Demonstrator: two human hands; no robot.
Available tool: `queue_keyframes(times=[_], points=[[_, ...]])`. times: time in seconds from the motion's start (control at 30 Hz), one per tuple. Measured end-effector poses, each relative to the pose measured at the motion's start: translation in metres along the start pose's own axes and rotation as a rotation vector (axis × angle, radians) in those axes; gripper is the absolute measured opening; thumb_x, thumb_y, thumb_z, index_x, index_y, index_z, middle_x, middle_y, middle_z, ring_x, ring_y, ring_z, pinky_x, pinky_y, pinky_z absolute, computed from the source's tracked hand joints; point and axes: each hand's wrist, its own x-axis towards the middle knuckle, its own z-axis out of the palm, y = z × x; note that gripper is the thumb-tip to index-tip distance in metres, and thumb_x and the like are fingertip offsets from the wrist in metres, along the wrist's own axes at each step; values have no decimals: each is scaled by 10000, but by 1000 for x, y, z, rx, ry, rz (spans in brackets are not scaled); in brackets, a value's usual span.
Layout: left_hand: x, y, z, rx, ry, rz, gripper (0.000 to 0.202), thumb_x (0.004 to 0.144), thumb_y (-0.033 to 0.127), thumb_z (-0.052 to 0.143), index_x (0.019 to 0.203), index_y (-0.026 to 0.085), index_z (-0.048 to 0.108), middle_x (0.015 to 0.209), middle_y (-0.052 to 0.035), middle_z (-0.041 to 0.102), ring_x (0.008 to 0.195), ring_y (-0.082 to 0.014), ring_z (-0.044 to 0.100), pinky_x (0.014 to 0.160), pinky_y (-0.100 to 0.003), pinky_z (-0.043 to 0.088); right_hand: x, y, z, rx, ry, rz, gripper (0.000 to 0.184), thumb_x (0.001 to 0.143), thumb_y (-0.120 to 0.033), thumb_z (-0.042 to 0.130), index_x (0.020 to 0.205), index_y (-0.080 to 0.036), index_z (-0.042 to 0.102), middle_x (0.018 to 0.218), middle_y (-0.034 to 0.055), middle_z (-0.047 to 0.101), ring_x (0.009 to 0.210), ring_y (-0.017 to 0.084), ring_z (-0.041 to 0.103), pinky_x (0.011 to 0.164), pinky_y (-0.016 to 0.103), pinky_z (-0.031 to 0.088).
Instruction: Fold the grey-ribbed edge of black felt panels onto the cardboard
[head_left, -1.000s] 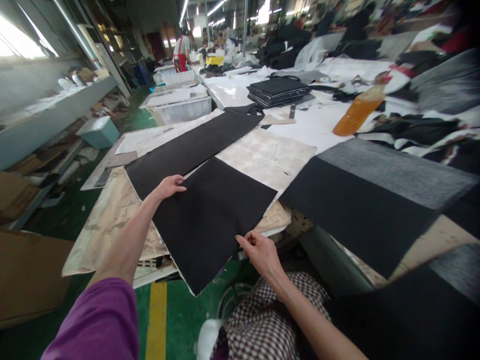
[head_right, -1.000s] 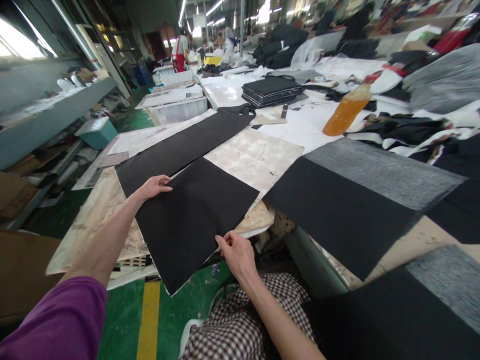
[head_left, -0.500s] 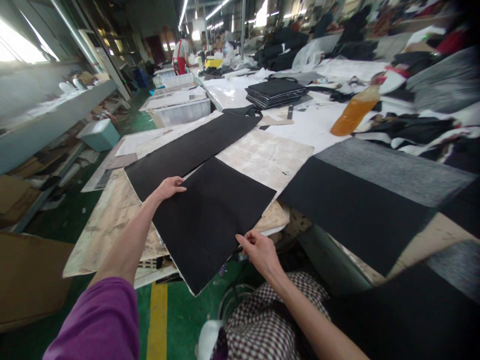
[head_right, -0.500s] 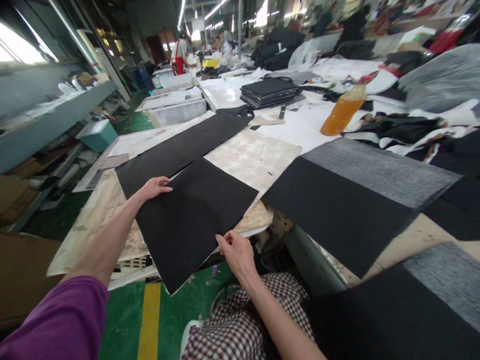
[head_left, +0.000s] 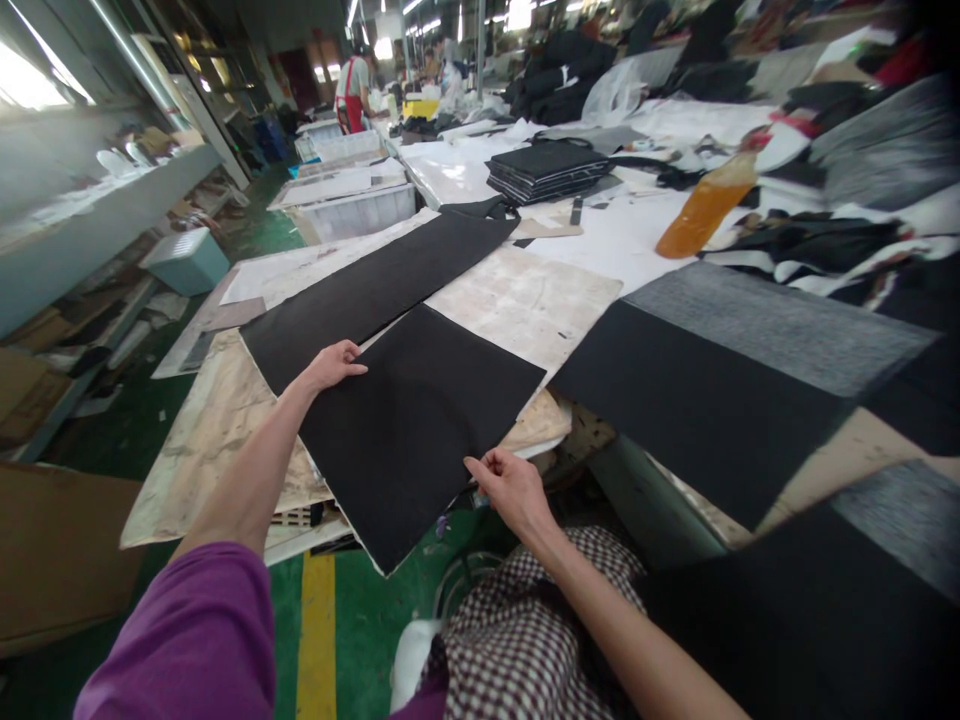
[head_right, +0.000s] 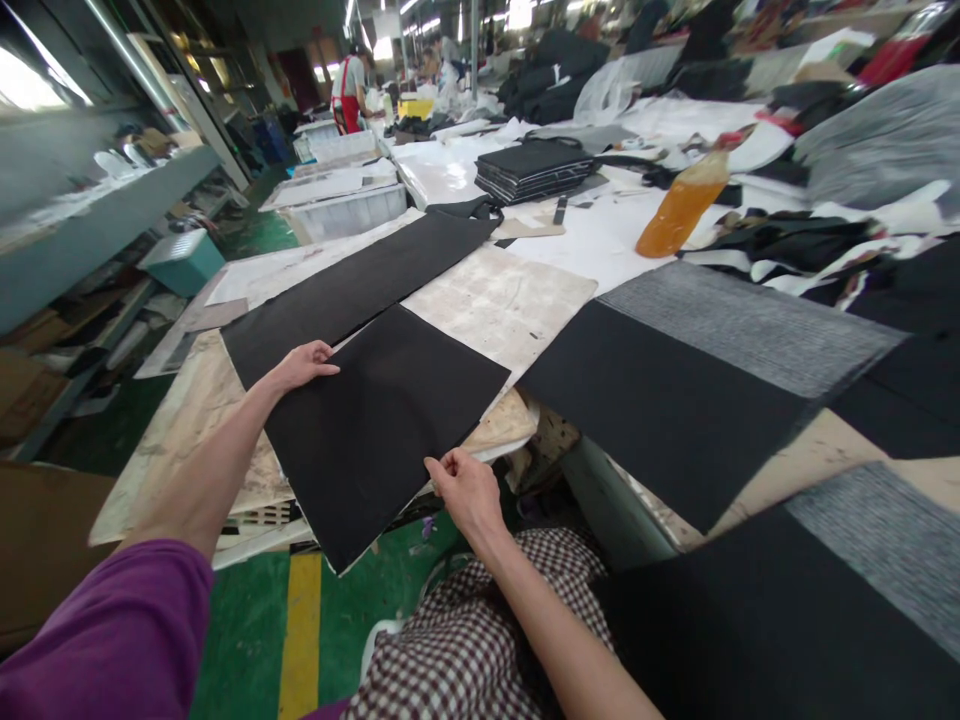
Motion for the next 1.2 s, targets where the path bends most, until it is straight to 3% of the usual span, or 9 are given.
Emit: queue_keyframes(times=[0.13,0.23,0.33,0.43,0.6,0.7,0.83,1.0,1.2], points=[[-5,11,-4,151,12,-31,456,675,437,755,1033,197,605,887,-26,640,839,-213,598,850,-363,454,2,-5,-3,-153,28,-25,360,848,-511,597,625,-228,577,594,-10,632,602,169,583,556,260,304],[-16,38,-13,270,62,-36,556,662,428,775,1120,183,576,1079,-107,618,1050,-323,556,972,-498,378,0,-11,-16,-258,17,-38,403,847,-555,613,615,-228,581,582,3,615,611,179,573,552,265,270],[-33,90,-14,500,166,39,686,719,426,722,1303,168,471,1290,-187,515,1229,-418,423,1026,-611,274,-14,-11,-49,-251,44,-103,472,909,-591,530,624,-221,597,595,6,615,591,160,556,557,261,270],[-48,160,7,633,199,265,571,907,478,462,1421,264,335,1384,-114,470,1290,-346,386,1061,-565,285,-41,5,-101,-178,126,-149,462,969,-530,472,655,-213,595,605,-15,614,563,127,538,566,240,298],[-71,292,113,148,-250,792,330,908,566,439,1218,473,504,1247,85,587,1201,-213,522,1064,-406,396,-108,83,-208,-143,382,-36,298,985,-421,497,799,-221,617,687,-37,647,632,116,579,623,215,383],[-106,378,198,-80,-477,1005,244,912,468,504,1130,429,606,1171,35,634,1109,-222,578,989,-381,472,-164,145,-267,-256,597,52,228,997,-365,471,905,-227,627,830,-12,675,763,137,618,723,242,439],[-160,485,302,-192,-618,1245,204,928,368,533,1083,326,659,1128,-38,639,1070,-231,572,955,-384,477,-232,220,-322,-499,819,156,211,990,-311,453,1062,-229,634,1049,59,656,1004,207,603,915,343,468],[-211,579,393,-187,-588,1385,201,929,314,571,1108,269,650,1118,-57,615,1064,-233,538,940,-406,440,-277,275,-350,-694,875,231,294,965,-301,496,1221,-211,608,1188,125,587,1118,282,545,991,474,462],[-238,617,429,-89,-413,1413,114,912,302,607,1002,278,673,1050,-57,611,1042,-250,511,964,-469,355,-288,289,-347,-690,876,258,346,973,-305,508,1306,-229,565,1247,121,561,1136,290,518,971,486,468]])
